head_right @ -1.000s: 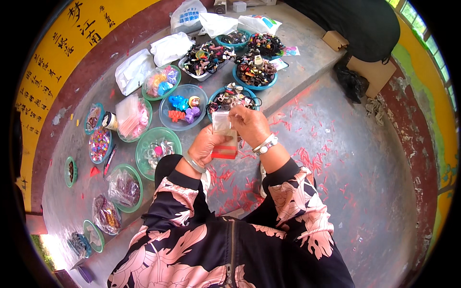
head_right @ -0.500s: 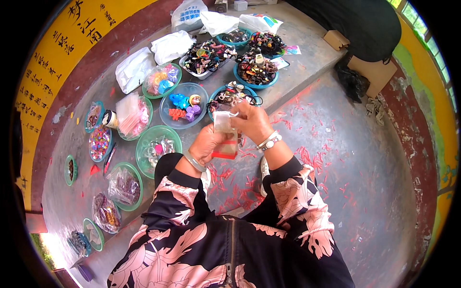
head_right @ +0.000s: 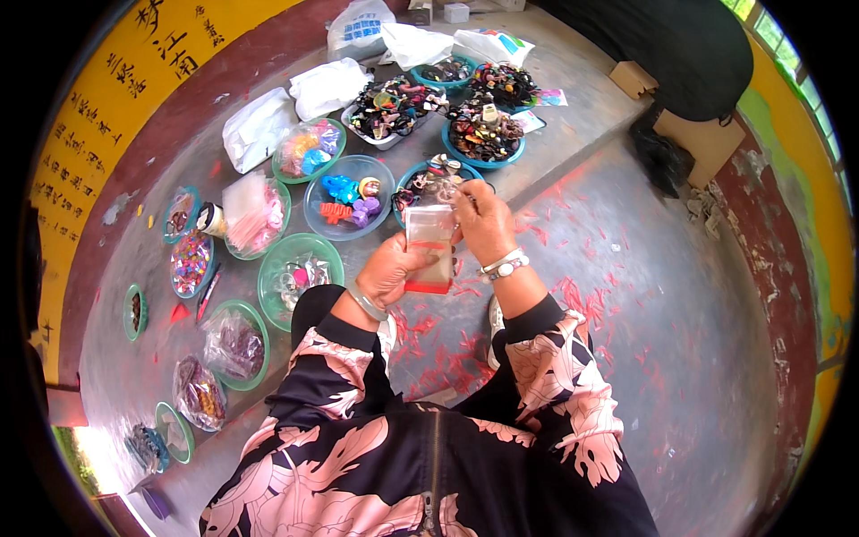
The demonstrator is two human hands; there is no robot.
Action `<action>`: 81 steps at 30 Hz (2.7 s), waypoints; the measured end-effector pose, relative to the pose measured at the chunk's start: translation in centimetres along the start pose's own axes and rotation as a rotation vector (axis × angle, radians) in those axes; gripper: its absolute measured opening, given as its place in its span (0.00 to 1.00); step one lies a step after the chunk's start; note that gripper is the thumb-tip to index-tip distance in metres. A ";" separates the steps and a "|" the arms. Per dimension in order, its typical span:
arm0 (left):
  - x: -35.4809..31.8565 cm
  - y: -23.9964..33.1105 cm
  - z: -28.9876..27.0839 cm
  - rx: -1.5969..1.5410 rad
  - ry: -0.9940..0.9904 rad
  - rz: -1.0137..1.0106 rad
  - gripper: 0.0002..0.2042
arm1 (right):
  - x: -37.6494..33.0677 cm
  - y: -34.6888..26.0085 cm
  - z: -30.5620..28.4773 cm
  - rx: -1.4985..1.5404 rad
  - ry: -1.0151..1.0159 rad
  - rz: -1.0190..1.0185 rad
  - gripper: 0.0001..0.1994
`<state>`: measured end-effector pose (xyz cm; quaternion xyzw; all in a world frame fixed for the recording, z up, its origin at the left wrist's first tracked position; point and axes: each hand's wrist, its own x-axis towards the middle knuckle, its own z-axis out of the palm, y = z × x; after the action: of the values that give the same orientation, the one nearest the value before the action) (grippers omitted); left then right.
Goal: The person sits on the floor and packs small hair accessories into clear plastic bags. They pick up items from bowls, place them into bags, and seal them before setting them aside.
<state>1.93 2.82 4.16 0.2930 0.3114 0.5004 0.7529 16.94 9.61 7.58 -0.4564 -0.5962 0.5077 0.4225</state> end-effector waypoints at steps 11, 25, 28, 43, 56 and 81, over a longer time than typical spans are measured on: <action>5.2 -1.3 -8.9 -0.282 0.564 0.176 0.14 | 1.1 0.4 -2.5 0.406 0.216 0.029 0.05; 9.5 -1.8 -21.1 0.179 1.209 0.040 0.13 | 0.5 -0.5 -2.0 0.308 0.101 0.111 0.07; 9.9 -2.3 -23.9 0.519 1.359 0.055 0.13 | 0.6 -0.6 -1.4 0.318 0.066 0.125 0.07; 3.4 0.3 -3.6 0.120 0.348 0.254 0.19 | -0.5 0.1 -0.6 0.129 0.042 -0.280 0.04; -2.3 2.5 -2.6 -0.040 0.357 0.295 0.09 | -2.7 -1.1 2.0 -0.446 -0.264 -0.762 0.16; -2.0 1.7 -1.8 0.112 0.266 0.289 0.07 | -0.8 1.0 1.9 0.199 -0.392 0.215 0.07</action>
<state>-0.96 1.77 4.65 0.3075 0.3903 0.6195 0.6078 15.37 8.42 6.33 -0.3663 -0.5619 0.6848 0.2850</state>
